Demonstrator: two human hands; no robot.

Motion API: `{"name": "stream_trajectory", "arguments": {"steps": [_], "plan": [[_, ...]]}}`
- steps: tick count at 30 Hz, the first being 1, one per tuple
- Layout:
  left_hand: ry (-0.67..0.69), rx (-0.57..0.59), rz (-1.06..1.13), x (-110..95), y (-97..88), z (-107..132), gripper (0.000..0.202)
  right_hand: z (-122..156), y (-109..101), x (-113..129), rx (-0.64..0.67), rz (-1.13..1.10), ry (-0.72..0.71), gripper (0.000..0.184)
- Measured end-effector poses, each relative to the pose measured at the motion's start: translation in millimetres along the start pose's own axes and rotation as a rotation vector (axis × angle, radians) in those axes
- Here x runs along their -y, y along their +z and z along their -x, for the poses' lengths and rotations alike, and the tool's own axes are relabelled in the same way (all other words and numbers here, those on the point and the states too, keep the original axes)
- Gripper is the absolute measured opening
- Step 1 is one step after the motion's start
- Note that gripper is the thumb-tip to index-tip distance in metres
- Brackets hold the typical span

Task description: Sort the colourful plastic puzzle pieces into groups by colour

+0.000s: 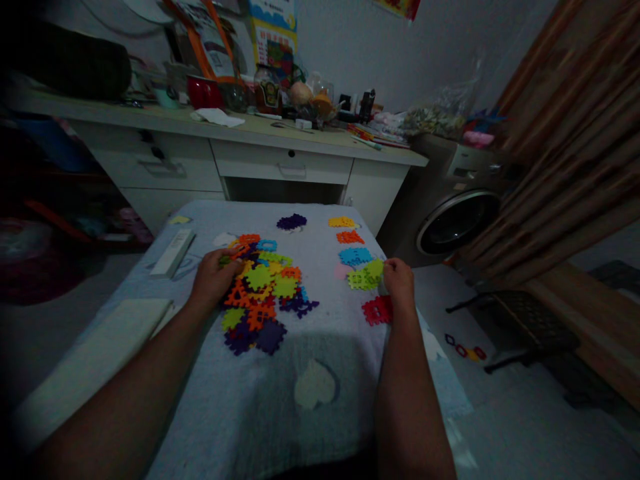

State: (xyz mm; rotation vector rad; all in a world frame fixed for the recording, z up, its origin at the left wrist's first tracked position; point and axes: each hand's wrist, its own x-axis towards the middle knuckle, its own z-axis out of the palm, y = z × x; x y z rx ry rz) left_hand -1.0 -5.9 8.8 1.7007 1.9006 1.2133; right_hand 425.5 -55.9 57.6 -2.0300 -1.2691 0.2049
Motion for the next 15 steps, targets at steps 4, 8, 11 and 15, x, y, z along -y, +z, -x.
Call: {"name": "stream_trajectory", "arguments": {"steps": [4,8,11,15], "plan": [[-0.012,-0.003,0.013,0.8,0.7,-0.5,0.034,1.0,-0.1,0.5,0.013,0.230,0.008,0.029],[-0.016,-0.004,0.003,1.3,1.1,-0.9,0.034,3.9,1.1,0.8,0.046,0.379,0.049,0.031],[-0.014,0.003,-0.003,0.7,0.6,-0.6,0.035,7.2,0.8,2.7,0.087,0.448,0.103,0.034],[-0.016,0.002,-0.005,-0.1,-0.5,-0.2,0.034,11.0,-3.2,7.5,0.114,0.486,0.145,0.037]]}}
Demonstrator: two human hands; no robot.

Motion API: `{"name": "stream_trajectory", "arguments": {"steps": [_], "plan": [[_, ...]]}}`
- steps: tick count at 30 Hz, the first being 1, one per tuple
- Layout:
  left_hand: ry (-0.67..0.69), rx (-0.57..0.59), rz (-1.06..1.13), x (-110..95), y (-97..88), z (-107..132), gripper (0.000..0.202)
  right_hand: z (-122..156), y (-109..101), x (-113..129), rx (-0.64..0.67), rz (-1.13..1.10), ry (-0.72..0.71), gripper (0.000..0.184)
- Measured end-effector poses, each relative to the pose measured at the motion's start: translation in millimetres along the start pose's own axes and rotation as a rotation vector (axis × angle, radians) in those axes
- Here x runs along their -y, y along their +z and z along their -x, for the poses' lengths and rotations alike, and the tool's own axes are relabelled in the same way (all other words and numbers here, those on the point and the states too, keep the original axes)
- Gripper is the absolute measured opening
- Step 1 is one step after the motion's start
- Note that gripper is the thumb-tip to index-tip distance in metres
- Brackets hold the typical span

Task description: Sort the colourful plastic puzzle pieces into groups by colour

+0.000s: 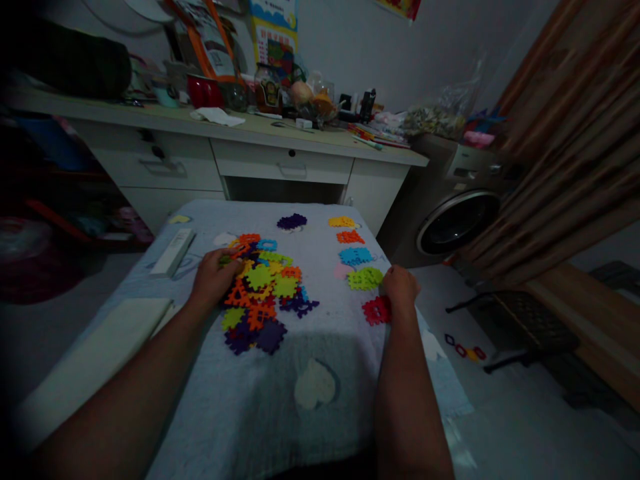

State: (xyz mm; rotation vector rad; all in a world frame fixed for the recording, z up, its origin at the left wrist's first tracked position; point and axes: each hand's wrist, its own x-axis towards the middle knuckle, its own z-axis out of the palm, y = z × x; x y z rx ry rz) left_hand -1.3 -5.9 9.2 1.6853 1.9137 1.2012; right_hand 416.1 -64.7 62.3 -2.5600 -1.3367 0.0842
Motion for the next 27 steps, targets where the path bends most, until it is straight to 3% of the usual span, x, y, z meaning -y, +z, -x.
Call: {"name": "stream_trajectory", "arguments": {"steps": [6,10,18,23,27], "plan": [[0.003,0.005,-0.002,-0.4,-0.3,-0.4,0.036,4.4,-5.1,11.2,-0.091,-0.045,-0.085,0.033],[0.010,0.000,0.003,-0.5,0.0,0.1,0.037,15.7,4.6,37.2,-0.159,-0.168,-0.354,0.028],[0.012,-0.007,0.008,2.3,1.7,-0.5,0.035,73.2,29.9,99.1,0.060,-0.355,-0.915,0.022],[0.019,-0.010,-0.001,2.4,2.0,-0.7,0.038,98.0,28.6,113.4,0.138,-0.337,-1.071,0.037],[0.017,-0.009,0.005,1.6,1.6,-0.4,0.036,105.6,29.3,118.0,0.178,-0.285,-1.099,0.049]]}}
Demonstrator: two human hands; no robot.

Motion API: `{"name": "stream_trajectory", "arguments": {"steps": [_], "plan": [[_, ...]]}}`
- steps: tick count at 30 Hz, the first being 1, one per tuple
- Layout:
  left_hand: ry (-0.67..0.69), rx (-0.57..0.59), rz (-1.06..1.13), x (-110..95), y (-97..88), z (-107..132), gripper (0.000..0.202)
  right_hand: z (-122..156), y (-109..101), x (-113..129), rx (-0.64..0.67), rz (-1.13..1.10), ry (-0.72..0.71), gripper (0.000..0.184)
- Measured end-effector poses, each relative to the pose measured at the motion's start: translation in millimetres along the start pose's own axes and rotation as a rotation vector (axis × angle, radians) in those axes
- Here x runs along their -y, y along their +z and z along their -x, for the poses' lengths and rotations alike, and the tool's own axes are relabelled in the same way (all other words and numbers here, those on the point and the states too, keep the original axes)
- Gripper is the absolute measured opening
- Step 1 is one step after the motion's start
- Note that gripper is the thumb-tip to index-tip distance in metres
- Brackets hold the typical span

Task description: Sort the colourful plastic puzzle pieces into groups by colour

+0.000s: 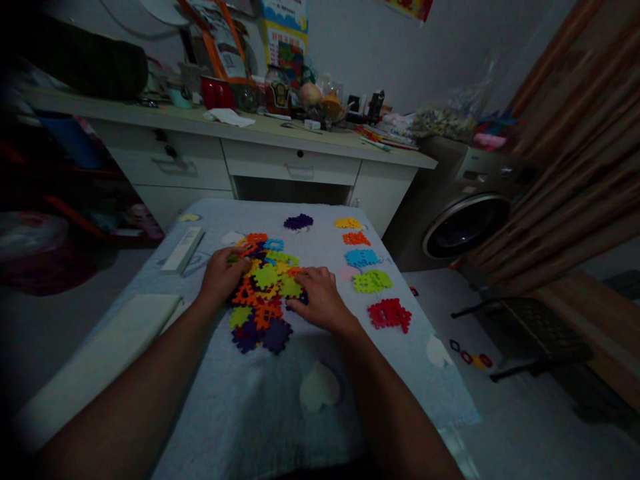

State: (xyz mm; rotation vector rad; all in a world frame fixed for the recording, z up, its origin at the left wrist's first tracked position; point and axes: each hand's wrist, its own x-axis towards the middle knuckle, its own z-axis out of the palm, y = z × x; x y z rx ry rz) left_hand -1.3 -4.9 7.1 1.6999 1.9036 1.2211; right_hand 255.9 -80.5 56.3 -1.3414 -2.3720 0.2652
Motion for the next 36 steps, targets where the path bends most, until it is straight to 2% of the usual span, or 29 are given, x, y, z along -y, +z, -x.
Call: {"name": "stream_trajectory", "arguments": {"steps": [3,16,22,27,31,36], "plan": [[-0.005,0.002,0.012,-1.6,-0.9,0.7,0.035,-0.5,2.5,0.6,0.022,0.013,0.007,0.051],[-0.016,-0.007,0.013,-2.0,-0.8,1.1,0.034,0.7,3.1,2.4,-0.034,-0.024,-0.017,0.020],[-0.002,0.000,0.002,-0.7,0.0,0.4,0.036,-0.7,1.4,0.2,-0.138,-0.044,-0.011,0.021],[-0.029,0.008,0.004,-2.4,-1.3,0.8,0.036,-1.0,-1.5,-13.6,-0.240,-0.040,0.009,0.024],[-0.039,0.012,0.016,-1.5,-1.0,0.5,0.035,0.1,-13.9,-32.2,-0.365,-0.072,0.118,0.023],[-0.026,-0.001,0.019,-0.7,0.3,-0.3,0.034,10.0,-46.6,-66.4,-0.529,-0.081,0.364,0.026]]}}
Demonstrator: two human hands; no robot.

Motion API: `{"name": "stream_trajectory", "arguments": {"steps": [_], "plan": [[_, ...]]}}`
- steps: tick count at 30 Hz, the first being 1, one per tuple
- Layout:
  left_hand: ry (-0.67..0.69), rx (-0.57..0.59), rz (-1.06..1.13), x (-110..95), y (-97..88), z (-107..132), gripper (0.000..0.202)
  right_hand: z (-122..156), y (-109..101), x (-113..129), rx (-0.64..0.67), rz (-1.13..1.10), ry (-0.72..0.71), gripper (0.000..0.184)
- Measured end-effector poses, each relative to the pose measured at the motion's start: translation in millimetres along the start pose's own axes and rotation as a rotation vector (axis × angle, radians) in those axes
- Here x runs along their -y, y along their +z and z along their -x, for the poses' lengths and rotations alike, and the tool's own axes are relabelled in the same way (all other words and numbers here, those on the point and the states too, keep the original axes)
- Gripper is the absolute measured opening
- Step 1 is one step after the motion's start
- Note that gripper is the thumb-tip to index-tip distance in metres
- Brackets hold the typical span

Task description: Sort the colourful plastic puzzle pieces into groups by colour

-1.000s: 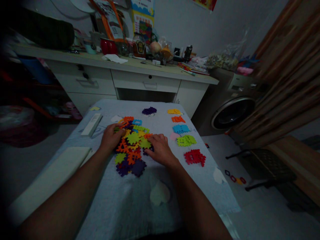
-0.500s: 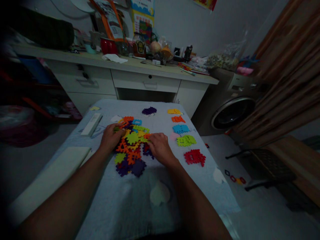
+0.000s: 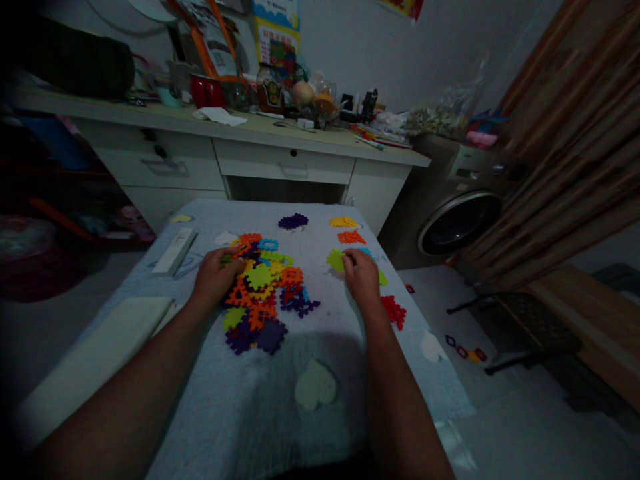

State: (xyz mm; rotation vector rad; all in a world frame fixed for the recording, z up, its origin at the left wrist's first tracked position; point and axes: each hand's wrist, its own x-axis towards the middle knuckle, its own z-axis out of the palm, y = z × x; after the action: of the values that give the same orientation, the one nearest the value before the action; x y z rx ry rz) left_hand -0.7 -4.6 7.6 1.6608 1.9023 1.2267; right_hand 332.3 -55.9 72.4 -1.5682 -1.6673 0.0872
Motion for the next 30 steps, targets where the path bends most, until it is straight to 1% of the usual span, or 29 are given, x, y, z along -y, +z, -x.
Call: {"name": "stream_trajectory", "arguments": {"steps": [4,6,8,11,15,22,26,30], "plan": [[-0.011,0.011,-0.012,-2.1,-0.9,0.5,0.035,-8.2,-31.9,-36.0,-0.146,0.053,0.229,0.031],[-0.011,0.015,-0.011,-2.8,-1.6,0.8,0.034,-8.3,-42.6,-55.7,-0.208,0.065,0.324,0.033],[-0.006,0.013,-0.011,-2.8,-2.0,1.0,0.033,-6.7,-48.2,-72.8,-0.240,0.074,0.397,0.034],[0.000,0.014,-0.008,-1.8,-1.9,1.1,0.033,-3.6,-49.8,-88.8,-0.222,0.089,0.472,0.032],[0.004,0.022,-0.014,0.7,-0.7,0.5,0.033,-1.4,-49.2,-95.6,-0.156,0.142,0.538,0.031],[0.003,0.016,-0.023,-1.2,-1.1,1.0,0.035,-0.2,-48.2,-97.8,-0.043,0.434,0.546,0.030],[-0.005,0.023,-0.029,-2.4,-2.1,1.4,0.035,2.5,-44.1,-98.5,0.009,0.511,0.547,0.030],[0.018,0.009,-0.025,4.5,1.4,-0.6,0.036,4.6,-40.9,-97.3,0.058,0.550,0.573,0.029]]}}
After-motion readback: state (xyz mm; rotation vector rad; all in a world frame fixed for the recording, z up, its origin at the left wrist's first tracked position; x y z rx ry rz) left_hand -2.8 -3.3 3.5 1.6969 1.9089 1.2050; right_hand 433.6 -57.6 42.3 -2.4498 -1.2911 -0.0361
